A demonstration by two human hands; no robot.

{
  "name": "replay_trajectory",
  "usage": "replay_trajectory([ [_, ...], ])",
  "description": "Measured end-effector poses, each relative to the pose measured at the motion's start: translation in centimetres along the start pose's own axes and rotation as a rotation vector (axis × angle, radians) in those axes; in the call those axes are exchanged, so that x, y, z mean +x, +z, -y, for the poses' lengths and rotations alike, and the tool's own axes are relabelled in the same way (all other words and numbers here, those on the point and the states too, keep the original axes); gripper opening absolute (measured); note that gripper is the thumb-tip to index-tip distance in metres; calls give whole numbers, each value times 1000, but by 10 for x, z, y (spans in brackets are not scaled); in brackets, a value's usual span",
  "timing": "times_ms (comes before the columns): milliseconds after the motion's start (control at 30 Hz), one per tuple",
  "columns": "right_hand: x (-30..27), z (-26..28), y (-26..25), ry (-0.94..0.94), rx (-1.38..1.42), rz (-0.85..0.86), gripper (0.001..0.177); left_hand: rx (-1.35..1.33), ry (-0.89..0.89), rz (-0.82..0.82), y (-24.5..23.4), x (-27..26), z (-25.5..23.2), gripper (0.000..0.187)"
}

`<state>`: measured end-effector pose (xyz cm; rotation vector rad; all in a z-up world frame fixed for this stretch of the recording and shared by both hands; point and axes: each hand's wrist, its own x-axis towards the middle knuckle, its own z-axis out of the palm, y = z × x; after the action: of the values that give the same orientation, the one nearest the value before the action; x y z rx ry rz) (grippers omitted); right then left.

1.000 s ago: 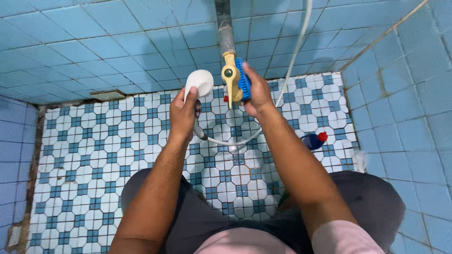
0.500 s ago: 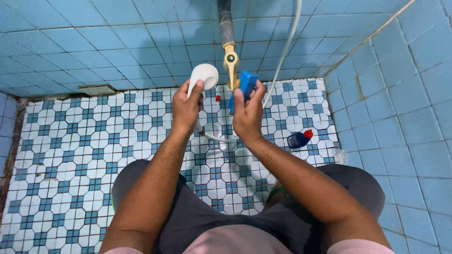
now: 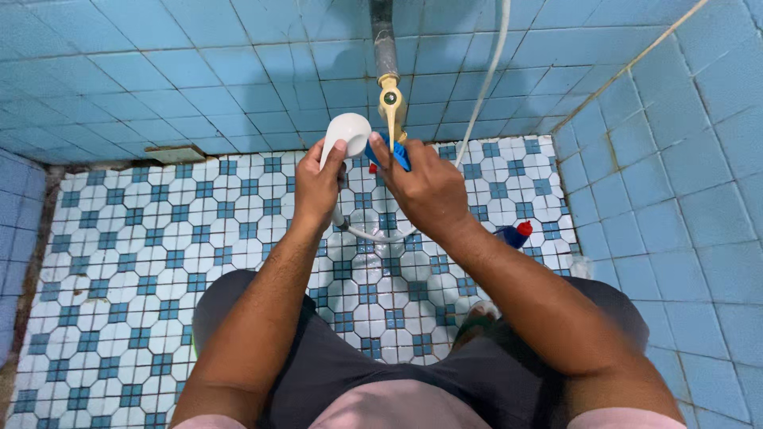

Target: The person scrubs a shower head and the wall-mounted plumbing with a blue brush while rinsing with a handheld shower head. The person repeatedly scrubs the shower head, faucet, and pipe sections in a tiled bathroom.

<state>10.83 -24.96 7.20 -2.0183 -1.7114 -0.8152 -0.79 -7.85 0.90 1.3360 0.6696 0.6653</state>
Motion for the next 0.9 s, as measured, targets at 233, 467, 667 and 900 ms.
replay_trajectory([
  [233,-22,-33,16,146,557,-156,59,-12,-6,-1,-8,4,5,45],
  [467,-30,-27,92,1036,1624,85,60,16,-28,-3,-3,10,5,45],
  [667,-42,-34,69,417,836,-148,53,26,-42,21,-5,9,3,44],
  [900,-33,-37,61,377,665,-82,69,15,-41,9,-8,16,10,43],
])
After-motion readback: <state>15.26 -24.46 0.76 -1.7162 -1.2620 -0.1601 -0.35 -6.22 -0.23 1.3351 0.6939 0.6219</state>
